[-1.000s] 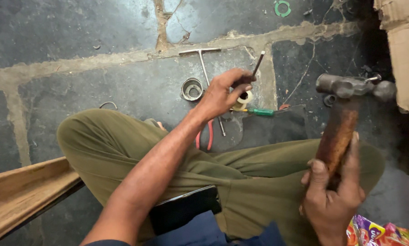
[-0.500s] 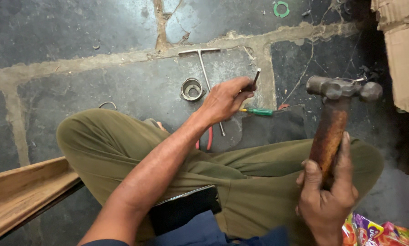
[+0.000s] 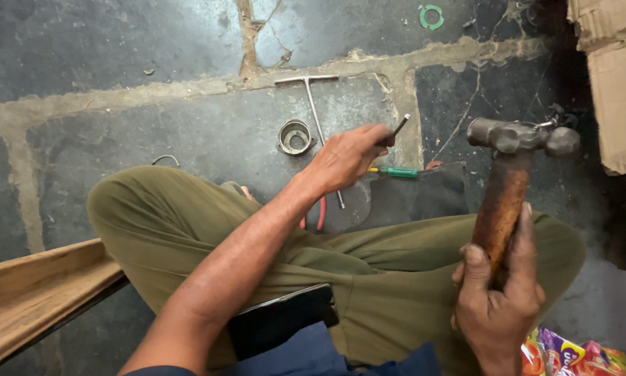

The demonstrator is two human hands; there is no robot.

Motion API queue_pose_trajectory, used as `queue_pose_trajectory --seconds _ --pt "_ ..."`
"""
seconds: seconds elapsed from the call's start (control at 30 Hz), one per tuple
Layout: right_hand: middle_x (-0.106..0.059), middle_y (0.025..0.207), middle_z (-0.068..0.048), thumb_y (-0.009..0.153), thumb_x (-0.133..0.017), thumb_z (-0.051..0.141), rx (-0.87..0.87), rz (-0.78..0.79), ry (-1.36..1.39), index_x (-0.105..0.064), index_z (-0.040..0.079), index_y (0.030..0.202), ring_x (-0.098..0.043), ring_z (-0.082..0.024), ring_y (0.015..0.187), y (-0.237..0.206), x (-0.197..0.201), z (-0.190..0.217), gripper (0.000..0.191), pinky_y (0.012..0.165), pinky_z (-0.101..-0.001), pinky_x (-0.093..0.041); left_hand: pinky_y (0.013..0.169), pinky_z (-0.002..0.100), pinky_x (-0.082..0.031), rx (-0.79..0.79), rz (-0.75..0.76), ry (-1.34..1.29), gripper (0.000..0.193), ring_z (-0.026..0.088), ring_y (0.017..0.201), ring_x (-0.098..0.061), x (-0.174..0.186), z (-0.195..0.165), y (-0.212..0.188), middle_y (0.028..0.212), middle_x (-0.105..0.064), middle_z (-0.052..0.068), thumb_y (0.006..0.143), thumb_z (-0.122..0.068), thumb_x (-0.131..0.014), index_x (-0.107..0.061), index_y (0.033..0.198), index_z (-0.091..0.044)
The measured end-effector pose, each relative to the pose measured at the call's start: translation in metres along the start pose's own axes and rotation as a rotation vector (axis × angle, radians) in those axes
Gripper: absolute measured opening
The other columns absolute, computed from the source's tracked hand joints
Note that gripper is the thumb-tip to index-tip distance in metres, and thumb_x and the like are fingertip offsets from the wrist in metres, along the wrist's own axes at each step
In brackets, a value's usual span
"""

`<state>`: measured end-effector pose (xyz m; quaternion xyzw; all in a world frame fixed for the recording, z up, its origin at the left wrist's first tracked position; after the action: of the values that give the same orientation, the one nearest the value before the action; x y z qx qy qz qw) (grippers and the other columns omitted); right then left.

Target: The person sits on the floor and uses a hammer and metal rod to strike a cylindrical object, then uses pliers to manipulate a copper coil. The person continues to hammer the cylindrical object and uses a screwdriver to adjust parts.

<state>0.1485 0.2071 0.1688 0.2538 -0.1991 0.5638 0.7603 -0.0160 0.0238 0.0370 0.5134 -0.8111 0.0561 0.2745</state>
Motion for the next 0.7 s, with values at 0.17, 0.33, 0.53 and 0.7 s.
queue_pose_trajectory --seconds 0.17,0.33,0.53,0.7 --pt "-0.067 0.092 -0.01 0.105 -0.061 0.002 -0.004 0.0 -0.001 -0.037 0.0 0.164 -0.063 -0.013 0.067 -0.001 0.0 -0.002 0.063 0.061 -0.0272 -0.052 0.081 0.047 -0.053 -0.017 0.048 0.091 0.02 0.038 0.099 -0.067 0.001 -0.006 -0.003 0.11 -0.069 0.012 0.098 -0.017 -0.06 -0.062 0.117 -0.01" --pt "-0.069 0.088 -0.01 0.103 -0.062 0.006 -0.035 0.019 -0.077 -0.036 0.001 0.164 -0.066 -0.012 0.066 -0.004 -0.004 -0.006 0.066 0.06 -0.0277 -0.053 0.079 0.047 -0.054 -0.075 0.101 0.156 0.016 0.037 0.099 -0.068 -0.002 -0.011 -0.004 0.106 -0.067 0.012 0.099 -0.014 -0.057 -0.062 0.114 -0.012" --pt "-0.071 0.111 -0.026 0.1 -0.069 0.012 0.176 0.018 -0.29 -0.04 0.0 0.159 -0.074 -0.032 0.092 -0.009 -0.016 0.01 0.067 0.075 -0.0387 -0.057 0.074 0.049 -0.053 -0.084 0.114 0.184 0.021 0.039 0.093 -0.068 -0.003 -0.009 -0.01 0.105 -0.066 0.012 0.096 -0.009 -0.057 -0.062 0.116 -0.011" --pt "-0.069 0.121 -0.03 0.098 -0.069 0.011 0.187 0.125 -0.274 -0.044 0.0 0.156 -0.075 -0.038 0.102 -0.012 -0.04 0.008 0.065 0.079 -0.0409 -0.059 0.072 0.048 -0.055 -0.128 0.088 0.175 0.027 0.038 0.09 -0.069 0.001 -0.008 -0.021 0.103 -0.064 0.013 0.093 -0.005 -0.057 -0.063 0.119 -0.012"
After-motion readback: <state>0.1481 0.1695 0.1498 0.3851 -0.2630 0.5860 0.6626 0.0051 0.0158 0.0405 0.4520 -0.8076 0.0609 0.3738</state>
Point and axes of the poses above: each hand's wrist, its own y-axis towards the middle knuckle, its own x-axis out of the back of the hand, z = x × y, the point moved 9 cm from there along y, towards the middle knuckle
